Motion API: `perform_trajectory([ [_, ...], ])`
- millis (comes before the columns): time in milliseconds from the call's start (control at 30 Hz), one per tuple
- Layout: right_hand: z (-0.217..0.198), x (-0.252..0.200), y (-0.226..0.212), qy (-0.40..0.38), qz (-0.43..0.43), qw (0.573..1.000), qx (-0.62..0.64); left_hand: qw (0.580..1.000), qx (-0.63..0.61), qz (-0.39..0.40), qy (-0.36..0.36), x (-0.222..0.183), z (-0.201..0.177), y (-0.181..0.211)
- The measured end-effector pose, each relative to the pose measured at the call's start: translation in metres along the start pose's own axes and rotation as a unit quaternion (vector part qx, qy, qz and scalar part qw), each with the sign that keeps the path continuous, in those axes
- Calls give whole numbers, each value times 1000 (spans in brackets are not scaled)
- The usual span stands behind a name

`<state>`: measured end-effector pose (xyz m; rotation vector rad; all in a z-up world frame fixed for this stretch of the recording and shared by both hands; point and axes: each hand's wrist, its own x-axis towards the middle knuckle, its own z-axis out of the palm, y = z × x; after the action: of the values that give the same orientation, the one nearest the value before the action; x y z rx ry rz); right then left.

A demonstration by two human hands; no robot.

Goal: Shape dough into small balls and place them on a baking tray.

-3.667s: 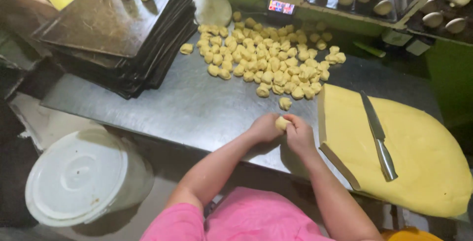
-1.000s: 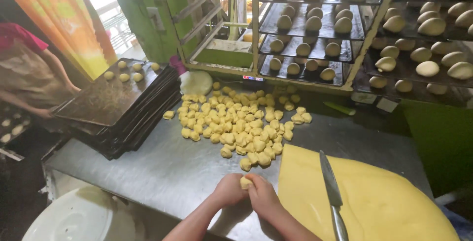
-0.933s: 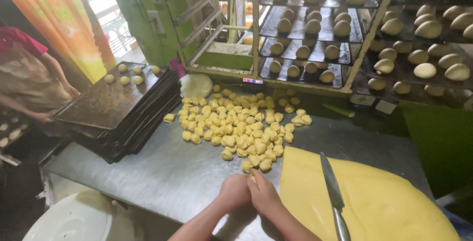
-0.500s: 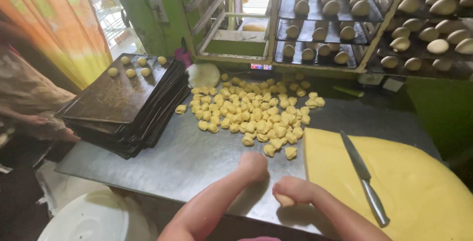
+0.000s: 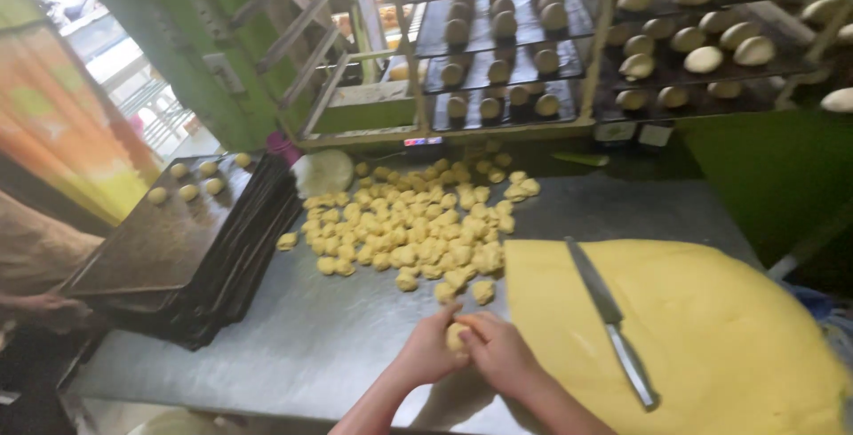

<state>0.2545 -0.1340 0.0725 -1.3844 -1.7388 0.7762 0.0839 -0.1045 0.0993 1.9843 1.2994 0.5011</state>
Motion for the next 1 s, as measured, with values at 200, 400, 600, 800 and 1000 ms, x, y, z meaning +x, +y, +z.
perform_trajectory([
  [200,-79,-19,20,9,-90,994,59,977,133,-162,-32,20,40,94],
  [400,-147,-5,24,-160,61,982,-73,958,275,-71,-29,57,111,105],
  [600,-172,17,35,-160,69,978,-116,929,322,-177,-48,72,113,166],
  [800,-199,35,19,-202,110,963,-140,904,422,-40,60,98,129,114],
  [1000,-176,33,41,-230,49,961,-143,888,459,12,29,105,122,97],
])
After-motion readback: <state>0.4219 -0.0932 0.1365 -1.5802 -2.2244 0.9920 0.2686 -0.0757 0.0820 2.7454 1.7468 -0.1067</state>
